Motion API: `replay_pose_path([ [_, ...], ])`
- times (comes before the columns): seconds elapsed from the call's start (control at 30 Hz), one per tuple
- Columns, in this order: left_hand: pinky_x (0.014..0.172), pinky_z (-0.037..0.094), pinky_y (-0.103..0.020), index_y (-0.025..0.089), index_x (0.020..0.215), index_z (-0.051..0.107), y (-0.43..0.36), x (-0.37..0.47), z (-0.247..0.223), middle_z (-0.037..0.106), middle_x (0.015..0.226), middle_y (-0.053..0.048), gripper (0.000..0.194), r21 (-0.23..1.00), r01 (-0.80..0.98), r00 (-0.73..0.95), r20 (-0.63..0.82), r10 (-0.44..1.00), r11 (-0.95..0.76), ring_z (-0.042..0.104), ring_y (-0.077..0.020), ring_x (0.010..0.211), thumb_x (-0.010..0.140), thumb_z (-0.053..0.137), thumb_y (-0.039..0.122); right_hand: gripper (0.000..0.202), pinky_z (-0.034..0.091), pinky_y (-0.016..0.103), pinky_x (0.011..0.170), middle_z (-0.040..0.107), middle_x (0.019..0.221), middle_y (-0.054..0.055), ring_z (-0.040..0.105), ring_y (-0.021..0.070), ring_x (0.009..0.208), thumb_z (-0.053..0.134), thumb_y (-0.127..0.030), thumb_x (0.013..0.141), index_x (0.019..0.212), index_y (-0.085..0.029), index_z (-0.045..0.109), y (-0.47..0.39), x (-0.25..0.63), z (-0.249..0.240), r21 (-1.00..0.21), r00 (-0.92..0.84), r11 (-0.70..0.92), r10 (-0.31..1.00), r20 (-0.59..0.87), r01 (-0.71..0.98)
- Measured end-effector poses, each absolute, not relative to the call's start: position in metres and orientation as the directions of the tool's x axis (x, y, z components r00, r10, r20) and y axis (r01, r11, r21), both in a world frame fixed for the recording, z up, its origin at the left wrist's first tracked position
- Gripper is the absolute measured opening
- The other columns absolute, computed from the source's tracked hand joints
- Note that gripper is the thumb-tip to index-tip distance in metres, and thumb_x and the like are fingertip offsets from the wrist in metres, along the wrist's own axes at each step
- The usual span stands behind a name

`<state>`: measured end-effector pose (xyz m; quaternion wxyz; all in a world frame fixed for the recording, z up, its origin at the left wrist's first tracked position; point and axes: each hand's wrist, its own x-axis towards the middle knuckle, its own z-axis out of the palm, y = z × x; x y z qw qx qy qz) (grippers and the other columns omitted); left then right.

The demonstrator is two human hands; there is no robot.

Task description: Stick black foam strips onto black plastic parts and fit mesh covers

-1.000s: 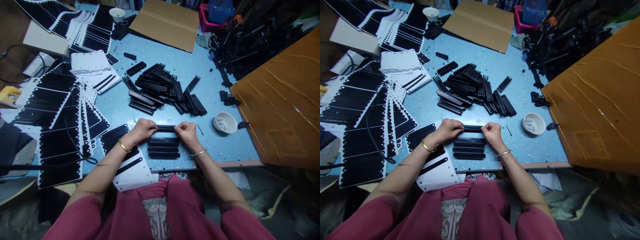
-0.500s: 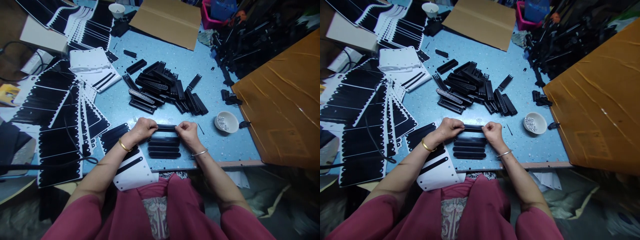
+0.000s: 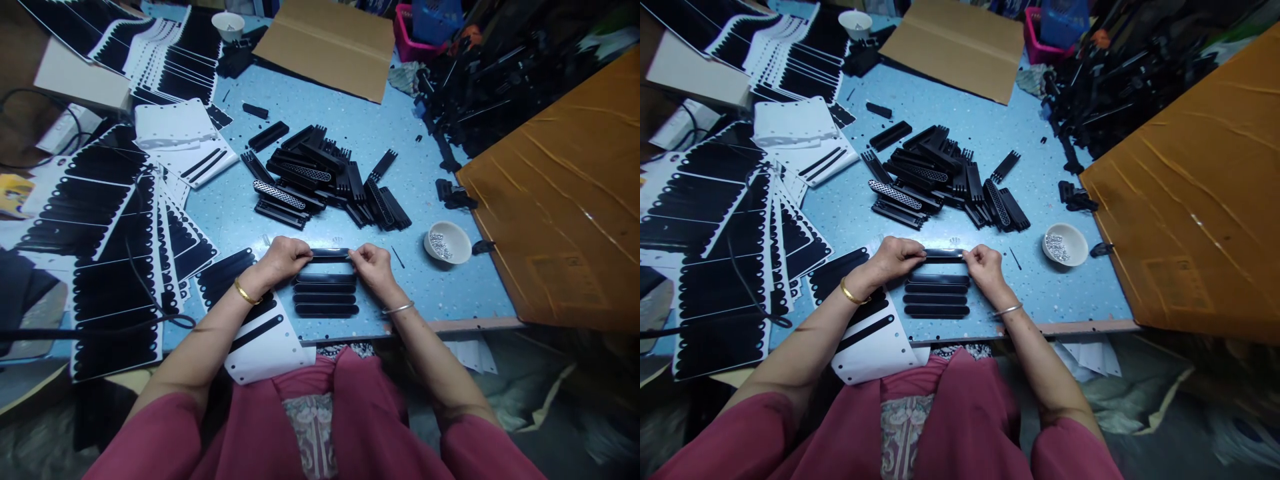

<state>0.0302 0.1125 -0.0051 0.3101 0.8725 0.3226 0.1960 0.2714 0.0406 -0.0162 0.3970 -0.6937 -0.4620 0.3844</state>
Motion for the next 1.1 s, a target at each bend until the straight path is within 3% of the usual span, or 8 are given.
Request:
replay_pose_path([
  [0.1,0.070,0.050,-0.027,0.017,0.079,0.072,0.113,0.031,-0.006,0.075,0.080,-0.005,0.009,0.674,0.441,0.711,0.141,0.689,-0.593,0.070,-0.0179,0.075,0.082,0.064,0.015,0.037,0.040,0.024,0.039,0.061,0.055,-0.001,0.056,0.0132,0.044,0.062,-0.056,0.076,0.074,-0.019,0.058,0.036,0.274,-0.016,-0.936,0.312,-0.259,0.933,-0.179,0.238],
  [0.23,0.069,0.049,-0.027,0.018,0.079,0.072,0.113,0.032,-0.005,0.075,0.080,-0.004,0.010,0.663,0.448,0.712,0.141,0.688,-0.599,0.070,-0.0174,0.075,0.081,0.063,0.015,0.055,0.046,0.025,0.041,0.068,0.070,0.003,0.064,0.0170,0.054,0.067,-0.060,0.071,0.104,-0.016,0.064,0.038,0.274,-0.016,-0.959,0.263,-0.234,0.946,-0.188,0.159],
  [0.43,0.065,0.046,-0.025,0.017,0.076,0.072,0.112,0.033,-0.001,0.074,0.076,-0.003,0.009,0.633,0.482,0.712,0.119,0.691,-0.606,0.068,-0.0159,0.070,0.079,0.065,0.014,0.027,0.045,0.027,0.056,0.066,0.062,0.003,0.059,0.0148,0.057,0.075,-0.044,0.068,0.070,-0.017,0.071,0.058,0.276,-0.019,-0.899,0.106,-0.047,0.994,-0.001,0.435],
  [0.63,0.064,0.044,-0.023,0.018,0.080,0.074,0.111,0.034,0.000,0.074,0.076,-0.003,0.010,0.649,0.518,0.686,0.073,0.724,-0.557,0.067,-0.0151,0.069,0.080,0.064,0.015,0.037,0.039,0.027,0.058,0.056,0.051,0.000,0.052,0.0128,0.054,0.061,-0.041,0.080,0.050,-0.019,0.056,0.067,0.276,-0.025,-0.789,0.082,0.009,0.994,0.075,0.614],
  [0.8,0.067,0.044,-0.024,0.017,0.077,0.075,0.111,0.036,0.003,0.074,0.074,-0.002,0.010,0.681,0.561,0.634,0.013,0.773,-0.472,0.066,-0.0161,0.071,0.076,0.066,0.013,0.048,0.036,0.028,0.057,0.050,0.049,0.000,0.048,0.0132,0.052,0.048,-0.049,0.089,0.050,-0.021,0.049,0.067,0.271,-0.028,-0.753,0.112,0.004,0.988,0.103,0.658],
  [0.9,0.063,0.043,-0.023,0.014,0.079,0.074,0.109,0.042,0.004,0.072,0.072,-0.002,0.008,0.742,0.562,0.564,-0.019,0.826,-0.366,0.063,-0.0150,0.067,0.070,0.073,0.016,0.048,0.038,0.029,0.061,0.058,0.059,0.003,0.054,0.0165,0.060,0.057,-0.061,0.082,0.058,-0.020,0.056,0.071,0.258,-0.026,-0.629,0.112,-0.008,0.986,0.125,0.777],
  [1.0,0.060,0.041,-0.023,0.011,0.079,0.073,0.106,0.051,0.002,0.071,0.071,-0.004,0.020,0.788,0.551,0.447,0.000,0.895,-0.275,0.059,-0.0142,0.065,0.072,0.076,0.029,0.048,0.041,0.029,0.064,0.064,0.071,0.008,0.060,0.0207,0.070,0.066,-0.065,0.074,0.066,-0.018,0.063,0.075,0.246,-0.025,-0.447,0.096,-0.048,0.992,0.086,0.893],
  [1.1,0.061,0.041,-0.023,0.011,0.078,0.075,0.104,0.057,-0.003,0.071,0.071,-0.004,0.025,0.795,0.539,0.446,0.012,0.895,-0.279,0.060,-0.0141,0.066,0.078,0.071,0.036,0.045,0.043,0.029,0.066,0.066,0.072,0.009,0.061,0.0209,0.072,0.063,-0.059,0.081,0.067,-0.017,0.066,0.074,0.245,-0.028,-0.451,0.042,-0.008,0.997,0.065,0.892],
])
